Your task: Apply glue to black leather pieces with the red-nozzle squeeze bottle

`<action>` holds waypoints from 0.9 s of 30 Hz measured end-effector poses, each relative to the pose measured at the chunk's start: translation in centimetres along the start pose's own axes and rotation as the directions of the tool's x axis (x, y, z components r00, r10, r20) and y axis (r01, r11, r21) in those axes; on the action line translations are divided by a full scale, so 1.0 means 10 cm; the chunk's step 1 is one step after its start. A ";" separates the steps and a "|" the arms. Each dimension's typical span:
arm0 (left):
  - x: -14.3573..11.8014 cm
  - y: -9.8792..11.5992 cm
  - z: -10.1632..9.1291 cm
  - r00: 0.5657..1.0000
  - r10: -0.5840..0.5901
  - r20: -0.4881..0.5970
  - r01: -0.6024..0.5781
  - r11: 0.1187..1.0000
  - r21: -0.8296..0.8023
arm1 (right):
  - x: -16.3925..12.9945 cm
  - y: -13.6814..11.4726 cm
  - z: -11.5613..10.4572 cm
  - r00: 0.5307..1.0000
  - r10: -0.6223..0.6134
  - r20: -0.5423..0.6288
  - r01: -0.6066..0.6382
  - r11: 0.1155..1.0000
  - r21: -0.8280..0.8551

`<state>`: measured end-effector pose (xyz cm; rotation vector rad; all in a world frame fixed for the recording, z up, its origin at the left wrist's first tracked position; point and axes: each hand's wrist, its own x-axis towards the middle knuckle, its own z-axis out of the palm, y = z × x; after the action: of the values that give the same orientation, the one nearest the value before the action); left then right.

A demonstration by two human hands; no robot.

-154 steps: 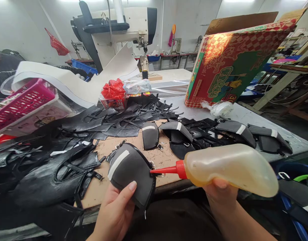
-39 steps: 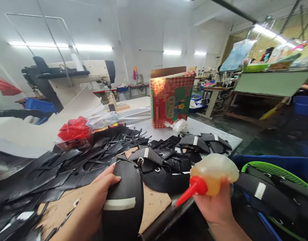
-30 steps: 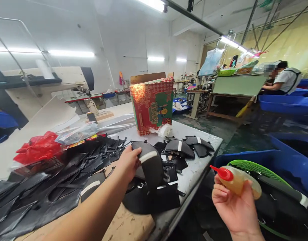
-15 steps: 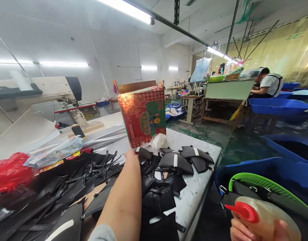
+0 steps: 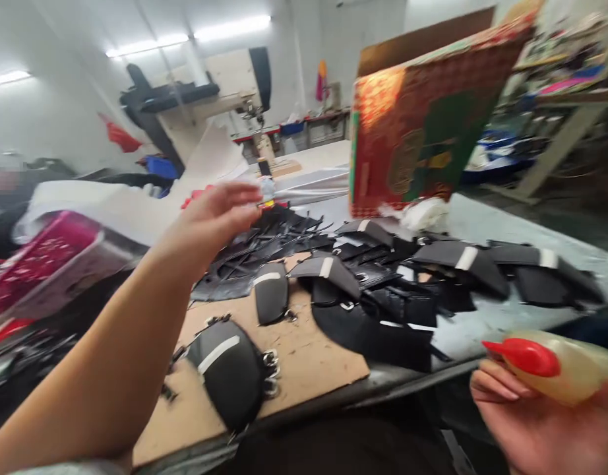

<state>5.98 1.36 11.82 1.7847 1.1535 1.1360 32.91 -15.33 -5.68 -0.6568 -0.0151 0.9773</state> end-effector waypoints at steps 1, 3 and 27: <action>-0.31 -0.06 -0.18 0.999 -0.047 0.003 0.045 0.977 0.208 | -0.02 0.05 0.04 0.999 0.029 0.019 -0.029 0.999 -0.024; -0.89 -0.23 -0.43 0.974 -0.211 -0.078 0.217 0.797 0.563 | -0.05 0.15 0.13 0.996 0.082 0.037 -0.080 0.995 -0.054; -2.04 -0.81 -0.07 0.581 -0.814 0.014 0.657 0.459 -0.598 | -0.54 0.73 0.43 0.993 0.085 0.082 -0.064 0.971 -0.229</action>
<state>-1.47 -14.85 -0.99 0.5171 1.3827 1.0016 22.96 -14.50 -4.58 -0.8260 -0.1861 1.0878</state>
